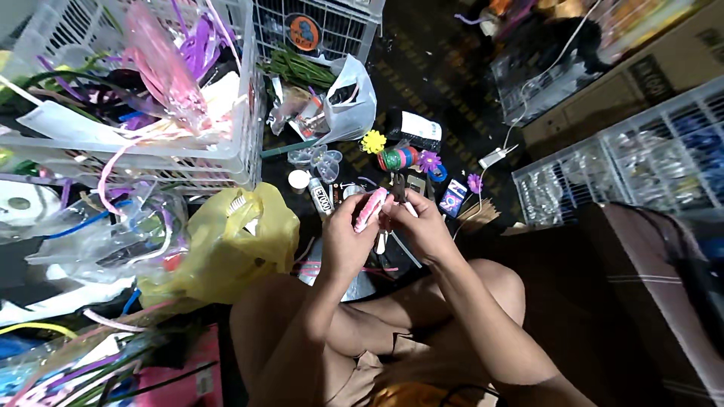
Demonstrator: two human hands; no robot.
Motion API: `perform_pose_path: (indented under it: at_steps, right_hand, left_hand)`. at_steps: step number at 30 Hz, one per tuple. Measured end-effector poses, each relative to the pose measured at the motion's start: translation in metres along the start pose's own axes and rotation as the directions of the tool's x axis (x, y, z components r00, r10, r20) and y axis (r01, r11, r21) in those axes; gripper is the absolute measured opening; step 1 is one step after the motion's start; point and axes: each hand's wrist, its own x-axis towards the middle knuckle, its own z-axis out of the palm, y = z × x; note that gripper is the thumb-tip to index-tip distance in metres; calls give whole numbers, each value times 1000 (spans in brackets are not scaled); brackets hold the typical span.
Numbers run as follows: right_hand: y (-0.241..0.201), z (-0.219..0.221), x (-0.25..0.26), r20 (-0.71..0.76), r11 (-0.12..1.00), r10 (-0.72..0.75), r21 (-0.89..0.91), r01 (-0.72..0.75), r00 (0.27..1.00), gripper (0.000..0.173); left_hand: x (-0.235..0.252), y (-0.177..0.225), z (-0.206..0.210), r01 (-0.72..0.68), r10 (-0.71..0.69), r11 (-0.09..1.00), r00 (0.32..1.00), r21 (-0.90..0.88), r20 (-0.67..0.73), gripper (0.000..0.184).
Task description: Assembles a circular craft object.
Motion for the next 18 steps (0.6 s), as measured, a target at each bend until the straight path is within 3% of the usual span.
perform_pose_path:
  at_steps: [8, 11, 14, 18]
  right_hand:
    - [3, 6, -5, -31, 994, 4, 108, -1, 1000, 9]
    - [6, 6, -7, -51, 988, -124, -102, 118, 991, 9]
    - [9, 6, -10, -42, 894, -331, -335, 299, 943, 10]
    - [14, 4, -9, -1, 772, -520, -427, 470, 854, 13]
  left_hand:
    - [-4, -2, 6, -82, 80, 997, 990, -14, -117, 25]
    - [-4, -4, 8, -111, 111, 994, 980, 9, -168, 21]
    - [-4, -1, 7, -80, 88, 996, 978, 48, -188, 21]
    - [-4, 0, 5, -19, 23, 1000, 984, 25, -176, 19]
